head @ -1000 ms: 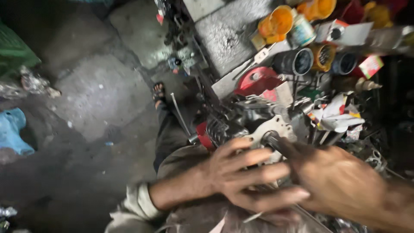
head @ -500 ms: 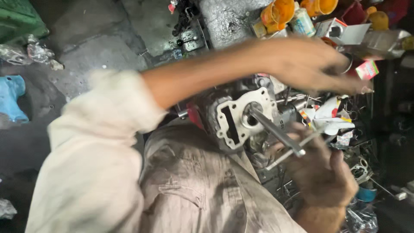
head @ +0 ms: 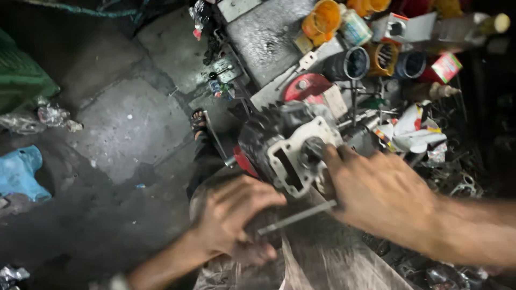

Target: The person works on a small engine block clamped in a bench vise, inserting and removing small metal parts by hand, then uses a cordless drill to tighten or loosen fasteners on the engine. The person repeatedly handles the engine and parts, adjusting their position and inspecting the assembly.

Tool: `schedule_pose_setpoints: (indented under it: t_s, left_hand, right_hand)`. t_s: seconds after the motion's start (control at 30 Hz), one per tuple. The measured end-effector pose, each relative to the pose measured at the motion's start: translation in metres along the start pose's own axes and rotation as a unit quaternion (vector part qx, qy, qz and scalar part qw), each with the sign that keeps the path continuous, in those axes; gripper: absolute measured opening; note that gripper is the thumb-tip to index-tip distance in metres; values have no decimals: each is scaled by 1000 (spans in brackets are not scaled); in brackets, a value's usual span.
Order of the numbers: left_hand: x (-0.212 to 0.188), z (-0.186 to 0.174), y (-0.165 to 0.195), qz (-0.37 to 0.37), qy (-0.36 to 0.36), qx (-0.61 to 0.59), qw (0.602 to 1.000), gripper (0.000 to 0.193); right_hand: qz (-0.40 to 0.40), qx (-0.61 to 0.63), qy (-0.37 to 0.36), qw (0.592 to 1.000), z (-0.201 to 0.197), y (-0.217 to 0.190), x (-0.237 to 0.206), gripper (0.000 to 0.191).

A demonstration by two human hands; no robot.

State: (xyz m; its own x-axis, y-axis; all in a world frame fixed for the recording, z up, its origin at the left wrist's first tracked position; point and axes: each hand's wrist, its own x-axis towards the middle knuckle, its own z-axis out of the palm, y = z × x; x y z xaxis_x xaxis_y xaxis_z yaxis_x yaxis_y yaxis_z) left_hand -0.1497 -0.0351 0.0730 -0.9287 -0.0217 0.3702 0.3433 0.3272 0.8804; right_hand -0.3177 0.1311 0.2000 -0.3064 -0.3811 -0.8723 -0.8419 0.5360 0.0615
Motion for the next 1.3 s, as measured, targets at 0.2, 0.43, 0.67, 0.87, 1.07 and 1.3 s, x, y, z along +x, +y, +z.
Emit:
schedule_pose_setpoints:
  t_s: [0.2,0.43,0.67,0.87,1.07,1.3]
  left_hand:
    - [55,30,-44,124,94,-18,988,63]
    - [248,145,-85,-124,-587,-182,779,81]
    - [254,94,-77,-26,-408,-109,906,89]
    - [119,46,41,23,-199,200,959,39]
    - [32,3,46,-32,-191,108,975,29]
    - [23,32,-24,95,92,-21,991,58]
  right_hand:
    - [-4,76,-61,995,6,25,17,60]
    - [-20,619,-15,785,50,44,2,58]
    - [-104,905,136,389,121,29,-6,57]
    - [98,554,481,672,65,30,-53,58]
    - [23,-37,73,996,4,10,-11,40]
    - [9,14,-60,998,0,23,13,73]
